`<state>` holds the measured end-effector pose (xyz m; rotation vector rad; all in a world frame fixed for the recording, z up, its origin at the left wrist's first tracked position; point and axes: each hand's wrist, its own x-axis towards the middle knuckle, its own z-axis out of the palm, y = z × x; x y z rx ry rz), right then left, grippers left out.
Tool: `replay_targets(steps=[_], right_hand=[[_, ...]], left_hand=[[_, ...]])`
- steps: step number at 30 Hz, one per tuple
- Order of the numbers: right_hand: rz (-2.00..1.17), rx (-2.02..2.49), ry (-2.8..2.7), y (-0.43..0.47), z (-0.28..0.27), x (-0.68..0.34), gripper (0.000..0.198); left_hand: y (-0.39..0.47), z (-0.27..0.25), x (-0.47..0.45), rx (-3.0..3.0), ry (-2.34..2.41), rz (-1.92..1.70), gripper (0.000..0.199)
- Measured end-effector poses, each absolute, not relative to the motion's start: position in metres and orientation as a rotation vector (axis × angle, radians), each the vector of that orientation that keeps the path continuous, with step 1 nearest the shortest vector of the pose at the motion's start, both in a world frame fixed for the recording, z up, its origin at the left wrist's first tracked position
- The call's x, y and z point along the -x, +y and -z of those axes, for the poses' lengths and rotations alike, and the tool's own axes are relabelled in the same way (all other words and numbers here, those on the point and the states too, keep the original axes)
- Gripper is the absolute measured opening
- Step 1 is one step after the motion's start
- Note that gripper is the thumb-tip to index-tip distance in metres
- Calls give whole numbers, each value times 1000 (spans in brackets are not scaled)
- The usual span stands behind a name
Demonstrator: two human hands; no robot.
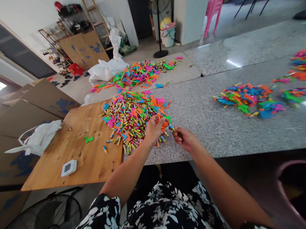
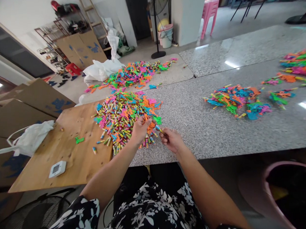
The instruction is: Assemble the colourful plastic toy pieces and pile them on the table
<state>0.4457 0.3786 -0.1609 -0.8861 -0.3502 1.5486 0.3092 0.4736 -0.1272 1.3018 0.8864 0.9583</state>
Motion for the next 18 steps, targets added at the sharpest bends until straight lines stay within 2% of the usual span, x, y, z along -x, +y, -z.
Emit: replay_targets(steps=[7, 10, 12, 15, 18], right_hand=[[-1429, 1033, -483, 373, 161, -437, 28], [-1510, 1069, -457, 371, 167, -460, 23], [-1419, 1164, -343, 373, 169, -494, 18], [-1023, 1250, -117, 383, 163, -555, 15], [-800, 1229, -117, 401, 155, -595, 17]], left_hand=[[460, 148, -333, -1080, 1005, -1097, 23], [464, 159, -342, -1155, 1029, -975, 23], [479, 163, -344, -1343, 1110, -835, 25], [513, 162, -340, -1905, 1213, -691, 30], [548, 157, -335, -2470, 1187, -398, 49]])
